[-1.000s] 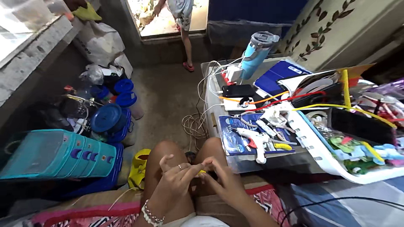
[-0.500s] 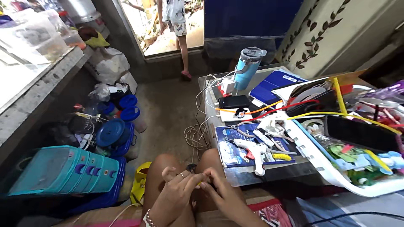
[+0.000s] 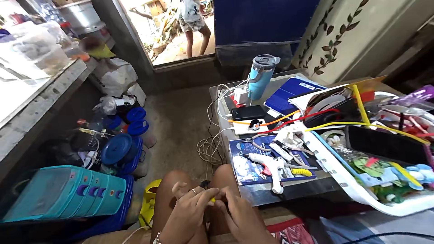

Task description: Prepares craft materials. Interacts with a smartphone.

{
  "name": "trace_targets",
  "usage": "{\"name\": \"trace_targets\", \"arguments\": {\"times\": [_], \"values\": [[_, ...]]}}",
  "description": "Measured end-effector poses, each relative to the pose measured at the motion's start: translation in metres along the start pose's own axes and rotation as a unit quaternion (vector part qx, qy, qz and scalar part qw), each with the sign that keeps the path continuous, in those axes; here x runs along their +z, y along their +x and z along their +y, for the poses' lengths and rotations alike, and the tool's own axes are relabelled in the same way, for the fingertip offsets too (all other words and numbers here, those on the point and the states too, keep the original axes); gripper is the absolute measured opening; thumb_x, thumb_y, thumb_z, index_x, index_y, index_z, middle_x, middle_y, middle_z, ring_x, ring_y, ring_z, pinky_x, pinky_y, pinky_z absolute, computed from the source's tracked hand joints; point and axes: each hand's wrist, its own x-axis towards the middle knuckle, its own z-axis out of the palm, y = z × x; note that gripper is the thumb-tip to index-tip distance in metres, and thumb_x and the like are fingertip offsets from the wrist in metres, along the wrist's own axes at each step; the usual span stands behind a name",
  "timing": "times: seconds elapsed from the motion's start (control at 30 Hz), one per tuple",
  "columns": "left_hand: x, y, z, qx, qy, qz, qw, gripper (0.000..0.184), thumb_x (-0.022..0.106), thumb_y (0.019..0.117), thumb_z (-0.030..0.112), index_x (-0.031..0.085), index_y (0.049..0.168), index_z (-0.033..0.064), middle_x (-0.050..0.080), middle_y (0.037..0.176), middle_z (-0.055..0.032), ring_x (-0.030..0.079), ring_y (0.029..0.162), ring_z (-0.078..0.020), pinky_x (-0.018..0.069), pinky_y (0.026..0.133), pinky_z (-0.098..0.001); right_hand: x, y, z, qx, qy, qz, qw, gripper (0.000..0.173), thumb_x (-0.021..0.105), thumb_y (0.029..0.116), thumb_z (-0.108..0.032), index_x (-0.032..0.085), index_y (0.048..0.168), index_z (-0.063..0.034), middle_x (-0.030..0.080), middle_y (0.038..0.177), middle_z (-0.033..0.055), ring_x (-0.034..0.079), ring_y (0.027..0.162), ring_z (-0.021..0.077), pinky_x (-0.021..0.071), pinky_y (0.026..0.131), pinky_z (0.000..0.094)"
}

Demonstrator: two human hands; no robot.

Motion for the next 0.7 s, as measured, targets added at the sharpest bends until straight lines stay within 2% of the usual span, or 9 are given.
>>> {"name": "trace_targets", "arguments": {"times": [0.1,0.23,0.33,0.4,0.47,0.6,0.7], "values": [[0.003,-0.001,-0.001,0.003,-0.01,0.001,1.0,0.024,0.045,0.1086,0.029,0.064,0.122,0.0235,0.071,0.093,0.0076,0.067,0.087,-0.0054,0.0396,0.103,-0.0383,0.004,-0.002,-0.001,0.025,0.013,0.015,0.999,0.027,0.052,0.1055,-0.026,0.064,0.11,-0.0027,0.069,0.076,0.0064,0.069,0.064,0.019,0.0575,0.057,0.0377],[0.004,-0.001,0.0,0.006,-0.003,0.002,1.0,0.023,0.045,0.1088,0.031,0.062,0.123,0.0249,0.071,0.095,0.0091,0.064,0.089,-0.0027,0.0286,0.108,-0.0414,0.008,-0.004,0.001,0.039,0.021,0.007,0.999,0.026,0.049,0.1067,-0.026,0.063,0.111,-0.0045,0.068,0.078,0.006,0.069,0.066,0.019,0.0572,0.058,0.0385],[0.004,-0.001,-0.002,0.014,0.016,0.002,1.0,0.021,0.046,0.1088,0.03,0.061,0.122,0.025,0.07,0.097,0.0088,0.064,0.091,-0.0023,0.0287,0.109,-0.0413,0.009,-0.005,0.0,0.059,0.036,-0.001,0.998,0.032,0.051,0.1066,-0.026,0.061,0.122,-0.0002,0.071,0.084,0.0088,0.071,0.071,0.0213,0.0596,0.063,0.0412],[0.004,0.001,-0.003,0.019,0.028,0.003,0.999,0.02,0.046,0.1088,0.029,0.06,0.122,0.025,0.069,0.097,0.0087,0.063,0.091,-0.0027,0.0271,0.108,-0.0416,0.008,-0.005,0.001,0.063,0.051,-0.01,0.997,0.035,0.052,0.1064,-0.028,0.057,0.125,0.0012,0.07,0.086,0.0084,0.07,0.071,0.0193,0.0602,0.065,0.0384],[0.004,0.001,-0.004,0.023,0.037,0.003,0.999,0.019,0.048,0.108,0.029,0.061,0.121,0.026,0.069,0.096,0.0092,0.064,0.09,-0.0035,0.0266,0.108,-0.0446,0.005,-0.003,0.002,0.059,0.057,-0.016,0.997,0.034,0.055,0.1048,-0.027,0.06,0.121,0.0018,0.07,0.084,0.0092,0.069,0.069,0.0194,0.0594,0.064,0.0373],[0.003,0.0,-0.012,0.046,0.025,-0.008,0.999,0.02,0.052,0.1068,0.03,0.067,0.119,0.0266,0.073,0.097,0.0108,0.067,0.093,-0.0026,0.0264,0.113,-0.0482,0.0,0.002,0.005,0.065,0.027,-0.057,0.996,0.032,0.053,0.1058,-0.031,0.066,0.114,-0.0024,0.071,0.085,0.0093,0.071,0.074,0.0221,0.0602,0.067,0.0417],[0.003,-0.002,-0.018,0.032,0.0,-0.004,0.999,0.026,0.049,0.1071,0.04,0.07,0.11,0.0254,0.074,0.095,0.0103,0.068,0.093,-0.0031,0.03,0.115,-0.0468,0.003,0.002,0.003,0.015,-0.037,-0.017,0.999,0.027,0.054,0.1043,-0.027,0.069,0.106,-0.0047,0.07,0.08,0.0074,0.07,0.069,0.0203,0.0593,0.061,0.0385]]}}
